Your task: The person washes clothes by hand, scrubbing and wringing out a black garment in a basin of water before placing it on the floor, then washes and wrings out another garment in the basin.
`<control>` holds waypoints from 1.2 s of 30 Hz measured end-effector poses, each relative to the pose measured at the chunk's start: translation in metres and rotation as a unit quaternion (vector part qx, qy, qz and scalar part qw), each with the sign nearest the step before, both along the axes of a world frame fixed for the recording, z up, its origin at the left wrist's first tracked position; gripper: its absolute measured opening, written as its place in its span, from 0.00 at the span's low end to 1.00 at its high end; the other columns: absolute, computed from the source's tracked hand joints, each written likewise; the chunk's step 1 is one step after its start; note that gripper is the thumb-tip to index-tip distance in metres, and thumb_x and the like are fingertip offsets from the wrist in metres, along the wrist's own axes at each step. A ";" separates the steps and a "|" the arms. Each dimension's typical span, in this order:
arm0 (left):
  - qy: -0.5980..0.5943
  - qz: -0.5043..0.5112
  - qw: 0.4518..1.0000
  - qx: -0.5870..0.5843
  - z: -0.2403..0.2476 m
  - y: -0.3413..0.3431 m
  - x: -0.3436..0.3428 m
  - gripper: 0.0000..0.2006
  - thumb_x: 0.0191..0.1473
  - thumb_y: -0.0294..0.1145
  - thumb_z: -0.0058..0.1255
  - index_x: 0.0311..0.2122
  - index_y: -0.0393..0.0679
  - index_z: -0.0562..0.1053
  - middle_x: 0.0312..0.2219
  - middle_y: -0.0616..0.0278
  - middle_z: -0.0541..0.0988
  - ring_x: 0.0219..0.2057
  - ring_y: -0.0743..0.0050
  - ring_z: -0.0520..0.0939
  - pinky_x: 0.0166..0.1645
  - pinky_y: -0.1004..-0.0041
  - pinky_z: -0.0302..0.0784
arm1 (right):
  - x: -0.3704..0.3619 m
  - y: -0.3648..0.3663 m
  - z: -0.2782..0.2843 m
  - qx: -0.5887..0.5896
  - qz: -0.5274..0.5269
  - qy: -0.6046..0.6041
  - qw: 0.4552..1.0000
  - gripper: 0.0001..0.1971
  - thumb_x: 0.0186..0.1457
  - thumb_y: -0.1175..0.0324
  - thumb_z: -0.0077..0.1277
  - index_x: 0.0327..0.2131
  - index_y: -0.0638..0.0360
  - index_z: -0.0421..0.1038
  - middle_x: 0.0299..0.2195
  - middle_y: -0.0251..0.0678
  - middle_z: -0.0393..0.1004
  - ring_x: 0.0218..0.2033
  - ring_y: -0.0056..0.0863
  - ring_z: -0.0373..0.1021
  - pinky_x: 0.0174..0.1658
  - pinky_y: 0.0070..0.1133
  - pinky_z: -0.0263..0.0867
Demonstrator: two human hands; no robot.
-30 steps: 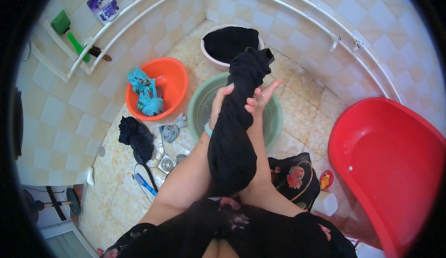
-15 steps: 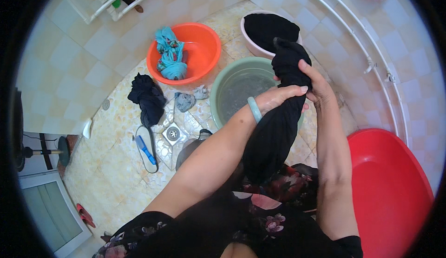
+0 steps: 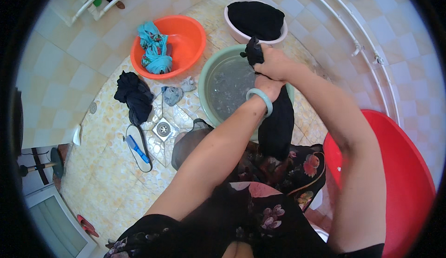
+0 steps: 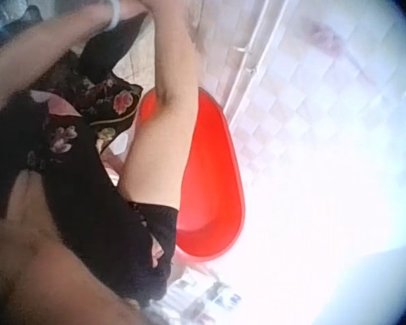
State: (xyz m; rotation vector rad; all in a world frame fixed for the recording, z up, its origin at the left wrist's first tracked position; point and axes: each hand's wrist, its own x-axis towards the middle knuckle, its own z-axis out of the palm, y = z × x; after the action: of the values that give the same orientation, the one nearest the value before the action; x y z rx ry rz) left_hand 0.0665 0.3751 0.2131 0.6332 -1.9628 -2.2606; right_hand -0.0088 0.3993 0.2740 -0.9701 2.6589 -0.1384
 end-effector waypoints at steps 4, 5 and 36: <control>-0.014 0.062 0.985 -0.163 -0.037 0.004 -0.013 0.24 0.42 0.39 0.58 0.44 0.36 0.69 0.42 0.43 0.73 0.44 0.51 0.74 0.47 0.62 0.69 | 0.006 -0.029 -0.018 0.089 -0.034 -0.008 0.995 0.29 0.41 0.59 0.52 0.46 0.66 0.61 0.37 0.58 0.71 0.41 0.49 0.68 0.45 0.33 0.64; -0.055 0.054 0.990 -0.120 -0.026 0.007 -0.010 0.24 0.42 0.39 0.58 0.44 0.36 0.69 0.43 0.42 0.72 0.45 0.49 0.73 0.48 0.62 0.68 | -0.002 -0.015 -0.028 0.050 -0.058 0.014 0.997 0.29 0.41 0.59 0.52 0.47 0.65 0.61 0.37 0.57 0.71 0.40 0.49 0.68 0.45 0.32 0.64; 0.119 -0.184 0.726 0.652 0.024 -0.060 0.029 0.23 0.52 0.43 0.41 0.50 0.41 0.61 0.36 0.56 0.72 0.29 0.66 0.75 0.30 0.73 0.74 | 0.178 0.037 0.003 -0.699 -0.264 -0.394 0.535 0.33 0.50 0.37 0.40 0.47 0.57 0.65 0.32 0.34 0.70 0.25 0.21 0.67 0.26 0.19 0.66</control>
State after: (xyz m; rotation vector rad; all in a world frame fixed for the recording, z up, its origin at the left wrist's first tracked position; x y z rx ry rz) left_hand 0.0956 0.3153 0.2371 -0.1010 -0.0610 -3.4707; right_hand 0.1687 0.4366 0.2769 -0.0690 1.3745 -2.3708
